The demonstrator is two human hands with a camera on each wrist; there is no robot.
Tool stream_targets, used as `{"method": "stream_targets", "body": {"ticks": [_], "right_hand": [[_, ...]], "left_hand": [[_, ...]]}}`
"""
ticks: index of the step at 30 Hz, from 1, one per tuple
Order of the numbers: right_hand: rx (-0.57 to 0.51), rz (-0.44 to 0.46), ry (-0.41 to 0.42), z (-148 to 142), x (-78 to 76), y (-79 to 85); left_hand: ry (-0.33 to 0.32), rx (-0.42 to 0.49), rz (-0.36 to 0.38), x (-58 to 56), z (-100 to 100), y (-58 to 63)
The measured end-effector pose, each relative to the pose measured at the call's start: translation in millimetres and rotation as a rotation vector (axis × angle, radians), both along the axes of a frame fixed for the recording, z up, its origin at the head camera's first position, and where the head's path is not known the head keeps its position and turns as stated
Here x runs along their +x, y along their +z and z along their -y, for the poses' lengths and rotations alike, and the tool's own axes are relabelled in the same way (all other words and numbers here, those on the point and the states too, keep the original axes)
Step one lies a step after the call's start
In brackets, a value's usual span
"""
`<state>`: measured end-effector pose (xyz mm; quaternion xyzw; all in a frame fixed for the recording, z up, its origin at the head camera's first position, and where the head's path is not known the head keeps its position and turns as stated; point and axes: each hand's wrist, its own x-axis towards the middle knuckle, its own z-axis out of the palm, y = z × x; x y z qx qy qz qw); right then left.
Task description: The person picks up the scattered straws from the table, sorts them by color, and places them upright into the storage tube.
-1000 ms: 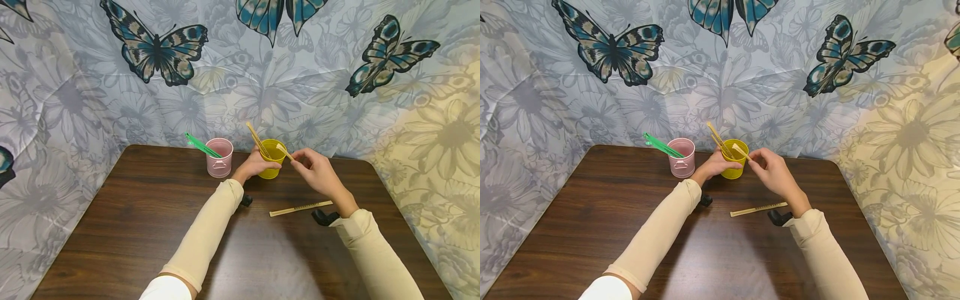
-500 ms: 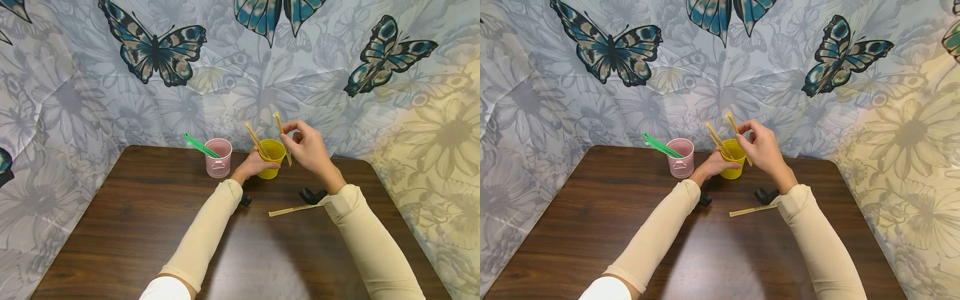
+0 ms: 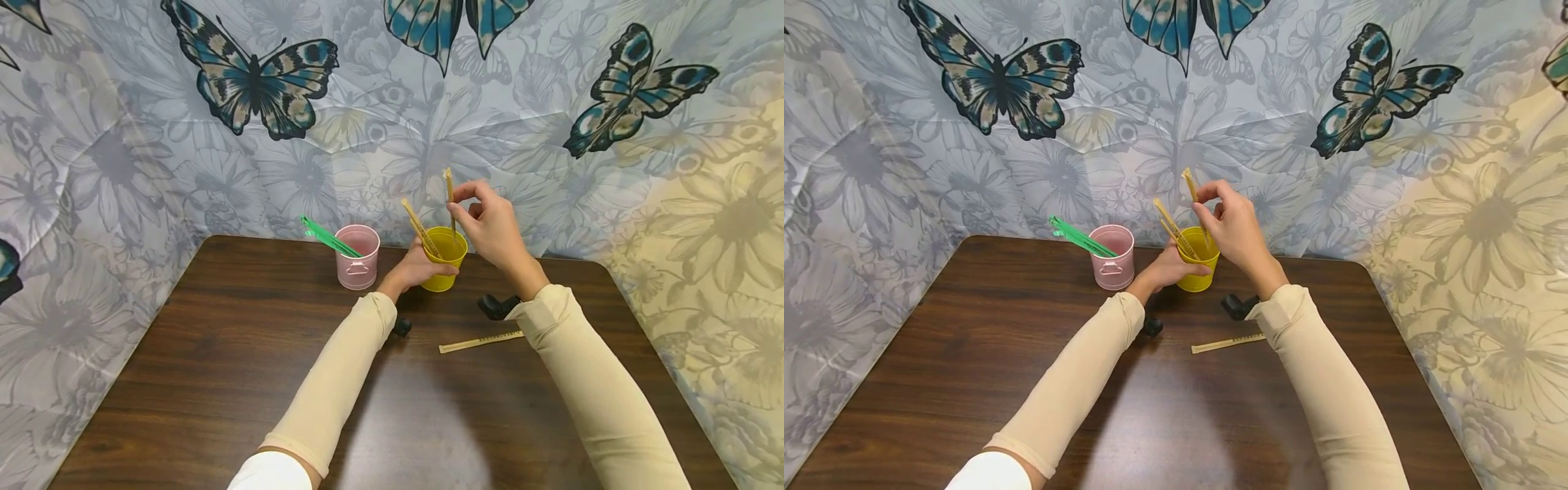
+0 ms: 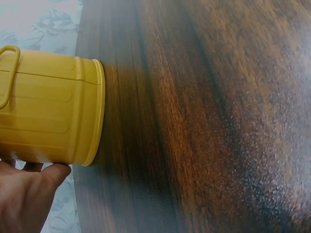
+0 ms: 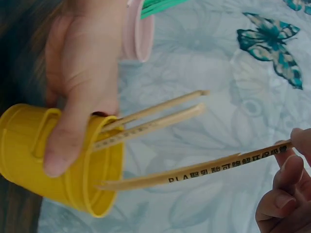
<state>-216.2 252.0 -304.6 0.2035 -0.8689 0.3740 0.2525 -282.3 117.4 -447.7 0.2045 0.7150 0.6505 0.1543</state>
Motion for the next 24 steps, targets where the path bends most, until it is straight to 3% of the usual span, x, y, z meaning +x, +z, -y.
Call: {"method": "stream_targets", "body": {"ticks": [7,15,20,24], "right_hand": [[0.108,0.084,-0.022,-4,-5.4,-26.5],[0.204,0.228,-0.018,-9,-11.1,-53.5],[0.231,0.285,-0.015,-8,-15.2,-62.9],[0.237,0.313,-0.019,-6,-14.8,-64.4]], "left_hand": [[-0.014,0.014,-0.009,-1.6,-1,-4.3],[-0.039,0.024,-0.079,-5.3,0,-0.4],[-0.028,0.003,-0.080,-5.0,1,-0.2],[-0.043,0.041,-0.090,-4.8,0,-1.2]]}}
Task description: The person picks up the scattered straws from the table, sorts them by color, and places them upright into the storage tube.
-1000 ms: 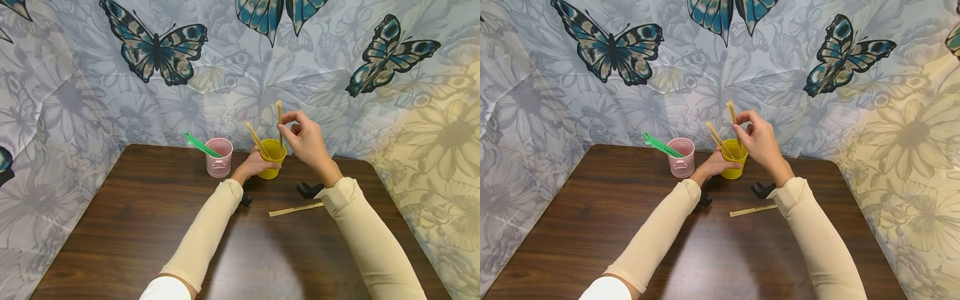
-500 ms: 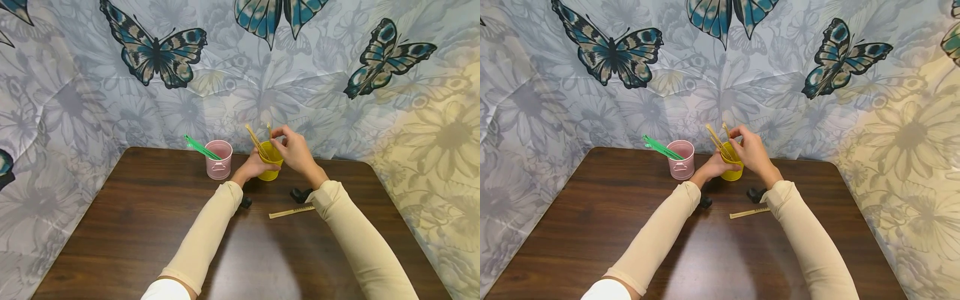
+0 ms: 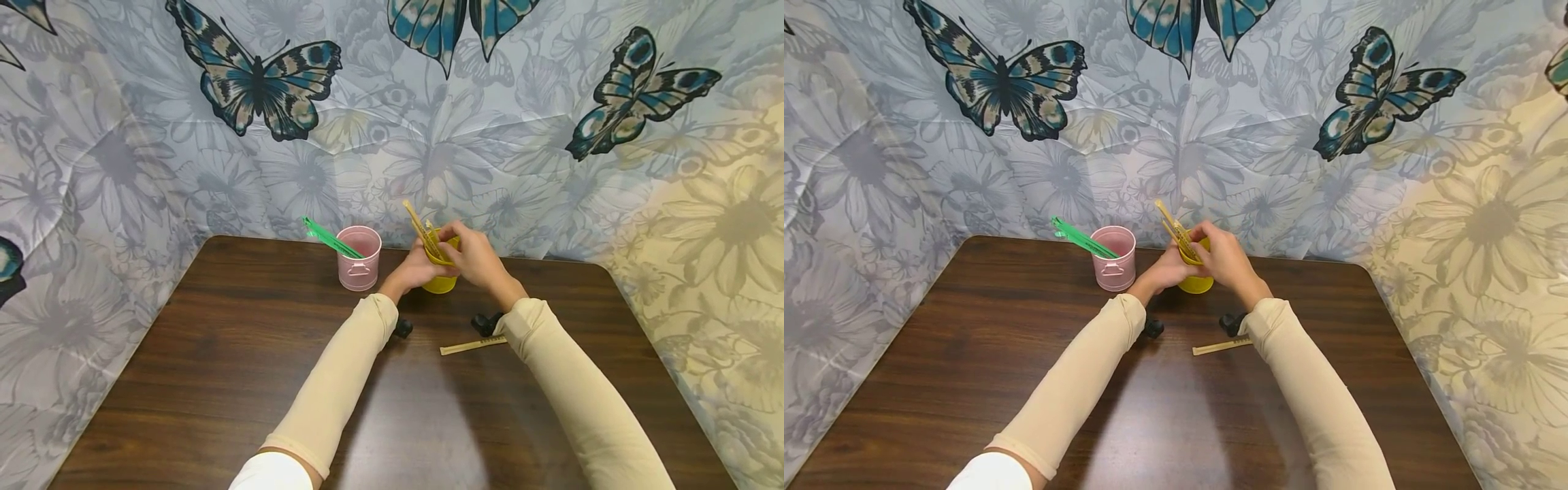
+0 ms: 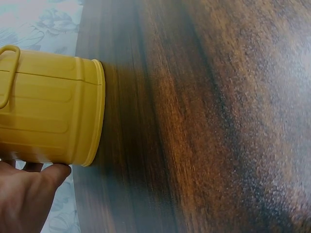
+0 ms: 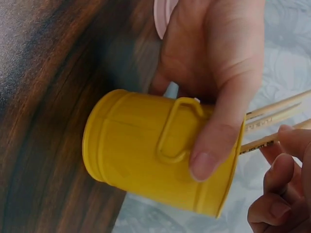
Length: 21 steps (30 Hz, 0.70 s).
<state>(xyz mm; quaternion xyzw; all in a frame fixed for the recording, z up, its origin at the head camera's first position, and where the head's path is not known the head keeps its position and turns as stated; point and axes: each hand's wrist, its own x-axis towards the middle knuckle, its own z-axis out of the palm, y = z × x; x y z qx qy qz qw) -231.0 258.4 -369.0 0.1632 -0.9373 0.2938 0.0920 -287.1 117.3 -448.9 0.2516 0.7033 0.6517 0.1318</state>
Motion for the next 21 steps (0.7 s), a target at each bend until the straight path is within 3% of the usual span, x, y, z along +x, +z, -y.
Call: {"method": "stream_targets", "body": {"ticks": [4,11,16,21], "right_hand": [[0.006,0.010,-0.003,1,2.7,2.6],[0.005,-0.054,-0.008,-3,13.3,10.4],[0.047,-0.091,0.022,-11,26.9,11.4],[0.115,-0.063,0.058,-21,45.1,9.3]], "left_hand": [[-0.027,0.036,-0.002,0.4,-1,0.5],[-0.017,-0.069,0.002,2.7,3,-0.6],[-0.025,-0.087,-0.003,3.1,4,-0.3],[-0.027,-0.090,-0.009,2.2,4,-1.4]]}}
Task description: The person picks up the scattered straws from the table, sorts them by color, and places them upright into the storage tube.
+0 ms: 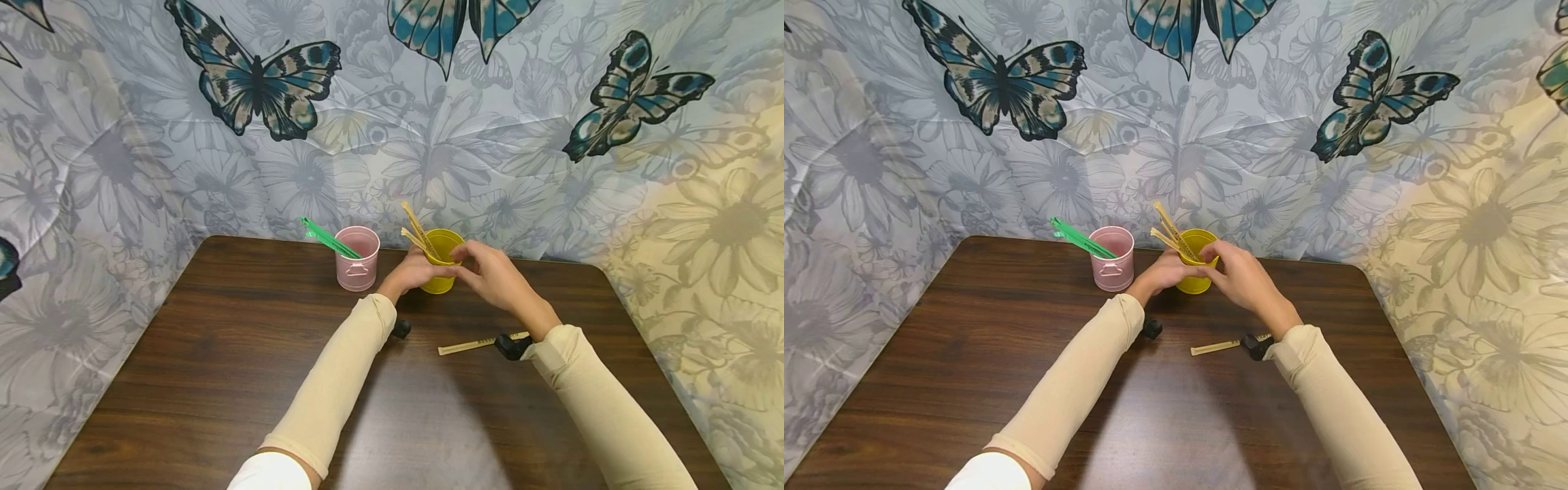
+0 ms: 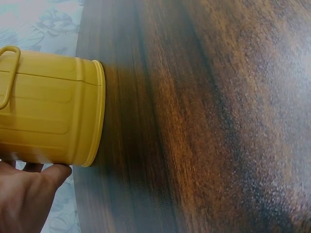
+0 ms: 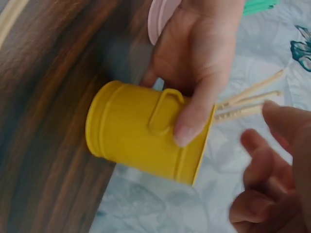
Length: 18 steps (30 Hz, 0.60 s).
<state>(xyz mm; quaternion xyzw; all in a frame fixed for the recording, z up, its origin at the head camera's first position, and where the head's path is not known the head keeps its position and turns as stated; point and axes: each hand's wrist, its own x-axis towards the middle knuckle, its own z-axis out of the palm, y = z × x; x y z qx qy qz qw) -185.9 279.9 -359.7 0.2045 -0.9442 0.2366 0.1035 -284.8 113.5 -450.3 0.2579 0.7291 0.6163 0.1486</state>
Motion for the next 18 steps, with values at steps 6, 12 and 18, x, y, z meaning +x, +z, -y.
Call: {"method": "stream_targets", "body": {"ticks": [6,12,18], "right_hand": [[0.048,0.140,0.015,-17,19.2,-7.4],[0.068,0.209,0.039,-30,36.2,-20.5],[0.055,0.292,0.023,-38,48.2,-33.9]], "left_hand": [[0.023,0.014,-0.017,0.2,0,-0.8],[0.030,0.032,-0.008,2.2,-2,-0.7],[0.036,0.040,0.003,2.9,-2,1.1]]}}
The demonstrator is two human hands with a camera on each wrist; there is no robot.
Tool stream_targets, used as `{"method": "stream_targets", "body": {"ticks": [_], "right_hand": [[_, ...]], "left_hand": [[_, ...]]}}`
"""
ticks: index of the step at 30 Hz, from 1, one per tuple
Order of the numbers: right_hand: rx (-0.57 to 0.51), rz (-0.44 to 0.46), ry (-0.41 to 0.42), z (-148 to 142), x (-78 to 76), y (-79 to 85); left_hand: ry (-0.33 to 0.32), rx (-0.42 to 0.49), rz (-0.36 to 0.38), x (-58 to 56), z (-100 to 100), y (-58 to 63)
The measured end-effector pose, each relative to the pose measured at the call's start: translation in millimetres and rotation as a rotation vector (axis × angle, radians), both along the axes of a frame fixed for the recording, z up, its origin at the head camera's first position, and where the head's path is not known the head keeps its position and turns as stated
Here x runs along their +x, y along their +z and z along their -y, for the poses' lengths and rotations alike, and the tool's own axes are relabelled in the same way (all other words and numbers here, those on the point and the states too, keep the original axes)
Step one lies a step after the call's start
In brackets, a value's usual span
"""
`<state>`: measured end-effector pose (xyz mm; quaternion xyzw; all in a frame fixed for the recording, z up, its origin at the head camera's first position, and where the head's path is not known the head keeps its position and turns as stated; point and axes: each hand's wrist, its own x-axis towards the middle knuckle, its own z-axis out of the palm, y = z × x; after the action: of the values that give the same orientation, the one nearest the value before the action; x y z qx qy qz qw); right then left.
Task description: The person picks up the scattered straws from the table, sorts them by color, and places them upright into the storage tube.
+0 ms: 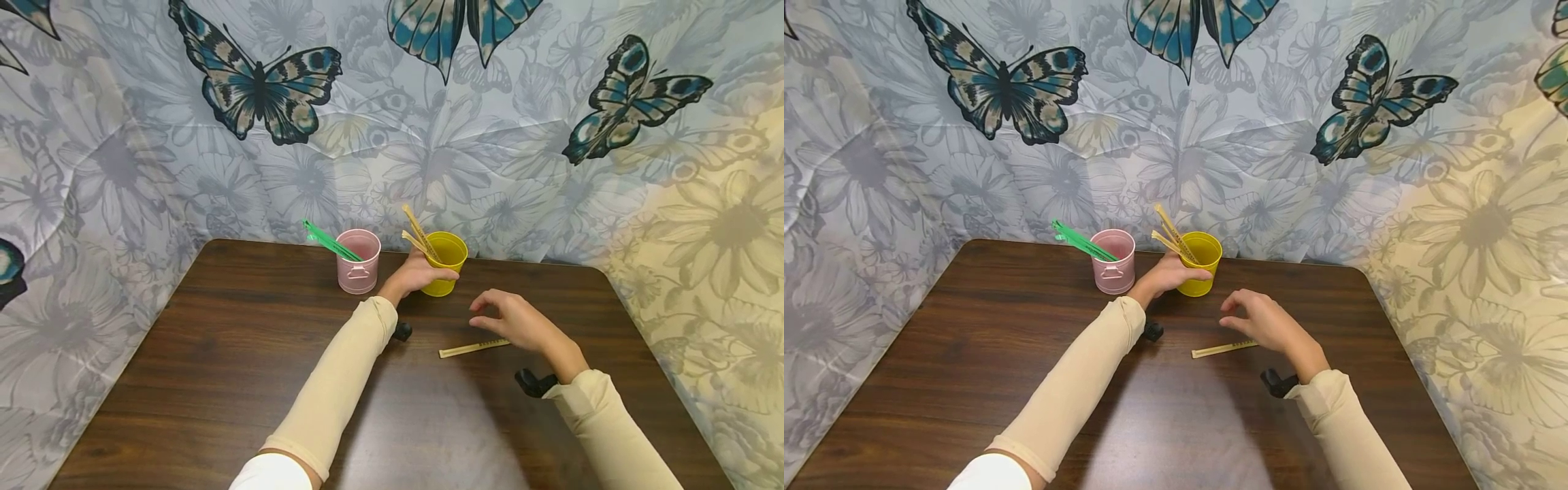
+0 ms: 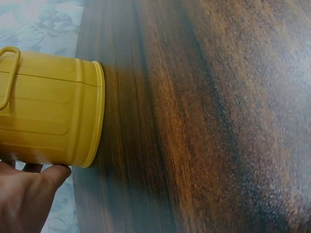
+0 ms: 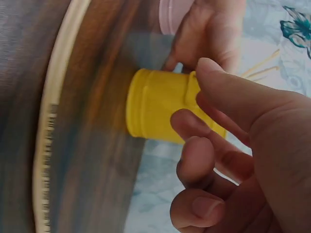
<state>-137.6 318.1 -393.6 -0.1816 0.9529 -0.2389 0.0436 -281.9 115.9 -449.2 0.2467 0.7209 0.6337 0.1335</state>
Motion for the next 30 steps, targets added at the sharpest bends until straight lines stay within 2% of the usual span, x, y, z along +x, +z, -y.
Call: {"method": "stream_targets", "body": {"ticks": [8,12,15,19,30], "right_hand": [[-0.011,0.054,-0.033,-8,10.4,-21.0],[-0.004,0.051,-0.007,-8,12.6,-31.2],[0.003,0.032,0.009,-9,12.0,-37.3],[0.024,0.033,-0.005,-9,11.1,-42.3],[0.074,0.071,-0.008,-11,9.2,-53.3]], "left_hand": [[0.005,0.004,0.001,-1.2,-1,-2.0],[0.031,-0.024,0.014,-0.5,-1,-3.3],[0.024,-0.025,0.009,-0.4,-1,-3.2],[0.004,-0.009,-0.004,-0.6,0,-2.7],[-0.016,0.010,0.017,-0.7,1,-0.8]]}}
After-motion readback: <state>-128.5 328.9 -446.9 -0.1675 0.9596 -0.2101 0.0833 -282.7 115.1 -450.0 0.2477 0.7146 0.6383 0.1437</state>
